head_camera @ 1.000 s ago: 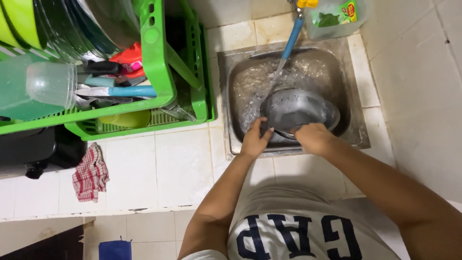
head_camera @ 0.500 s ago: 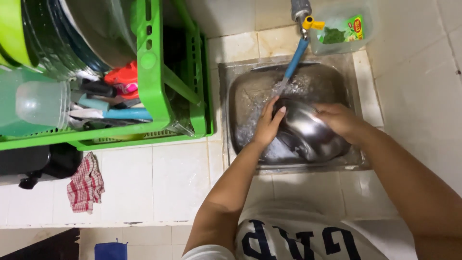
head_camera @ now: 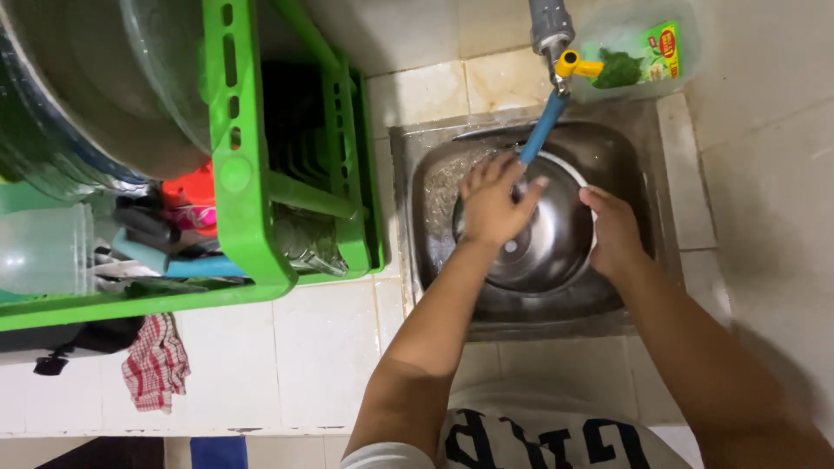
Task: Wash dishes in the sink and then wipe down the stovetop with a cloth.
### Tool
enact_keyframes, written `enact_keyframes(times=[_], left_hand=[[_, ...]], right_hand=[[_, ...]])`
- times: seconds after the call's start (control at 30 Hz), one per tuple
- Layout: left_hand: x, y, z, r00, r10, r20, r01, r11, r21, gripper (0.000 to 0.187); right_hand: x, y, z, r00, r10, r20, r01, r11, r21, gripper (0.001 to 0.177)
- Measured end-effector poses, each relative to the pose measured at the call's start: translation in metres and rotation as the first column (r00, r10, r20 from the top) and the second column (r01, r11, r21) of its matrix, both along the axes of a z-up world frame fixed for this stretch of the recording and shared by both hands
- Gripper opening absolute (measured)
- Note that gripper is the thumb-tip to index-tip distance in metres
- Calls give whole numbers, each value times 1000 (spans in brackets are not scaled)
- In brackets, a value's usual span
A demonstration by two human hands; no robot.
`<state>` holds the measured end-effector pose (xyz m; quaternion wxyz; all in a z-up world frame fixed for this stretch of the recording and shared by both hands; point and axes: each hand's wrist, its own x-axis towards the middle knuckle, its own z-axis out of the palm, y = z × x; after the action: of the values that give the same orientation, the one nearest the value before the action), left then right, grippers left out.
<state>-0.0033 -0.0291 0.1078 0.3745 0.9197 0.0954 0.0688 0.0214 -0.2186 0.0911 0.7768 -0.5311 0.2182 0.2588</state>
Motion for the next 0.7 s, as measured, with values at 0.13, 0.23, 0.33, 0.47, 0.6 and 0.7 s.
enact_keyframes(times=[0.13, 0.23, 0.33, 0.47, 0.6, 0.7], left_hand=[[-3, -23, 11, 978, -203, 37, 188, 951, 245, 51], [-16, -35, 2, 962, -247, 119, 196, 923, 332, 48], [-39, -38, 4, 933, -311, 183, 226, 899, 376, 51], [-59, -31, -15, 906, -336, 258, 251, 916, 313, 57], [-62, -24, -60, 988, 8, 152, -9, 1000, 6, 64], [-48, -14, -87, 919, 344, -194, -392, 739, -547, 71]], right_hand=[[-11, 8, -29, 998, -61, 29, 56, 986, 156, 13], [-14, 20, -6, 991, -126, 46, 119, 984, 132, 18], [-9, 6, -24, 982, -161, 100, 138, 969, 206, 11], [0, -22, -48, 950, -306, 63, 281, 926, 252, 10], [-3, -37, -22, 925, -376, -45, 374, 887, 270, 24], [-9, -46, -25, 914, -382, -141, 407, 869, 281, 42]])
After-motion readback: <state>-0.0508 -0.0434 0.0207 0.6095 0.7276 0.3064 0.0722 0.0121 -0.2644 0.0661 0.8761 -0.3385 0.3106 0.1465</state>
